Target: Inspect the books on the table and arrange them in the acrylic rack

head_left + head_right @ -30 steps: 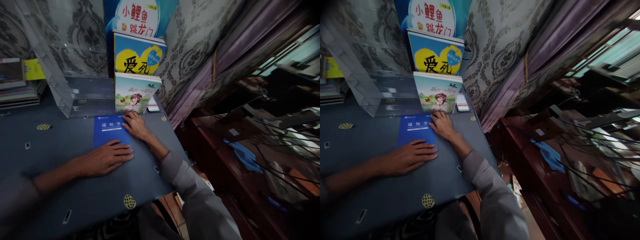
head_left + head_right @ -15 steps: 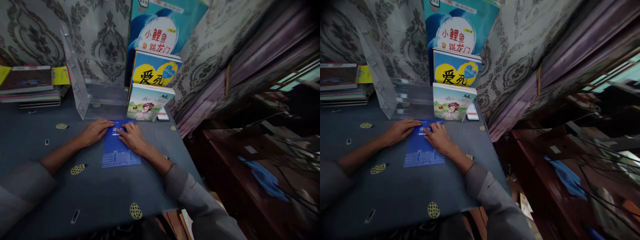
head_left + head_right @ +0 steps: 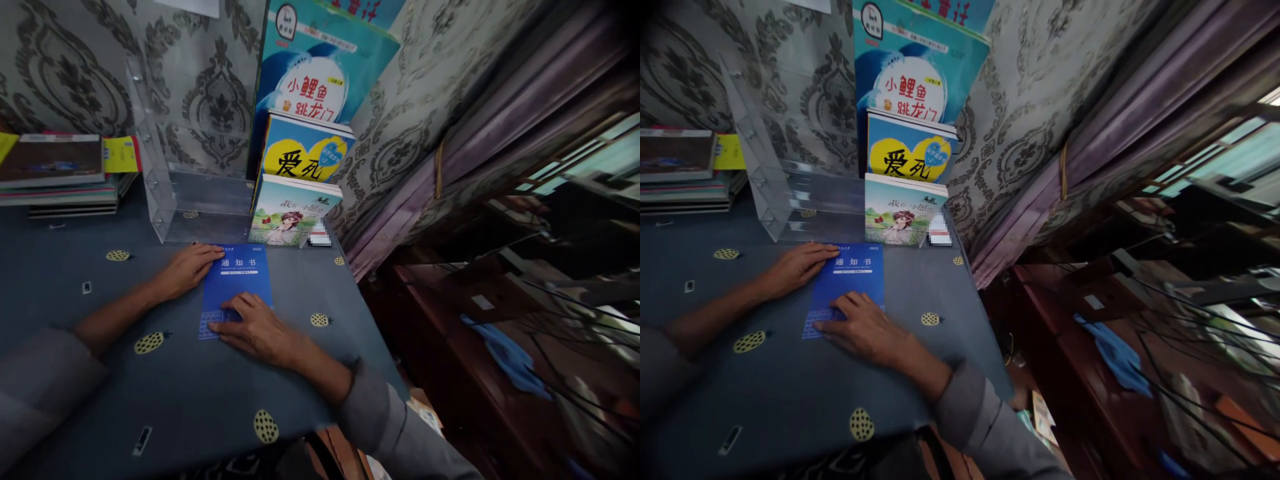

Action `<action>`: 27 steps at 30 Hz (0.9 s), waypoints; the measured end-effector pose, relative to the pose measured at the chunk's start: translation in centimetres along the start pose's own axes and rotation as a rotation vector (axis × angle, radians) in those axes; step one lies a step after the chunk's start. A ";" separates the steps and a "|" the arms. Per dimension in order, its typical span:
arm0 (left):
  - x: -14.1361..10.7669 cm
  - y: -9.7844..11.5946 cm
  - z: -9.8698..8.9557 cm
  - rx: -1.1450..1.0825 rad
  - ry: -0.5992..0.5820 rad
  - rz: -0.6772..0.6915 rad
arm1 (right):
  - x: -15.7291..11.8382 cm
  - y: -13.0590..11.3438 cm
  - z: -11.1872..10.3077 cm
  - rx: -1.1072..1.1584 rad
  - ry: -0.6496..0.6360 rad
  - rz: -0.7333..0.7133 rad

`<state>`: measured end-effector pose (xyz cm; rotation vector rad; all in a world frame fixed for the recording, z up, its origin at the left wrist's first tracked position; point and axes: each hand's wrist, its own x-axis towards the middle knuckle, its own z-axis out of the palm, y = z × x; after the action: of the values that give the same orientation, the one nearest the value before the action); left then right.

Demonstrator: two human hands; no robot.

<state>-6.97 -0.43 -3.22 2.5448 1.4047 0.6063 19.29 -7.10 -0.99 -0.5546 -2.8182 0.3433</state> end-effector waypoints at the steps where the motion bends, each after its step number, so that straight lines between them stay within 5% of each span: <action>1: 0.0 0.0 0.0 0.007 -0.004 0.001 | -0.3 0.1 0.0 0.008 0.013 0.006; 9: -0.2 0.1 0.3 0.031 0.053 0.048 | -1.9 2.3 -0.7 0.006 0.149 0.101; 18: -0.3 0.4 0.4 0.078 0.049 0.020 | -1.8 3.7 -1.1 -0.256 0.179 0.503; 27: -0.5 1.3 0.2 0.172 0.023 -0.057 | -1.9 3.7 -1.1 -0.220 0.170 0.539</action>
<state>-6.15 -1.53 -3.06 2.6237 1.5962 0.5276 22.53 -4.35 -1.33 -1.3269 -2.5156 0.0712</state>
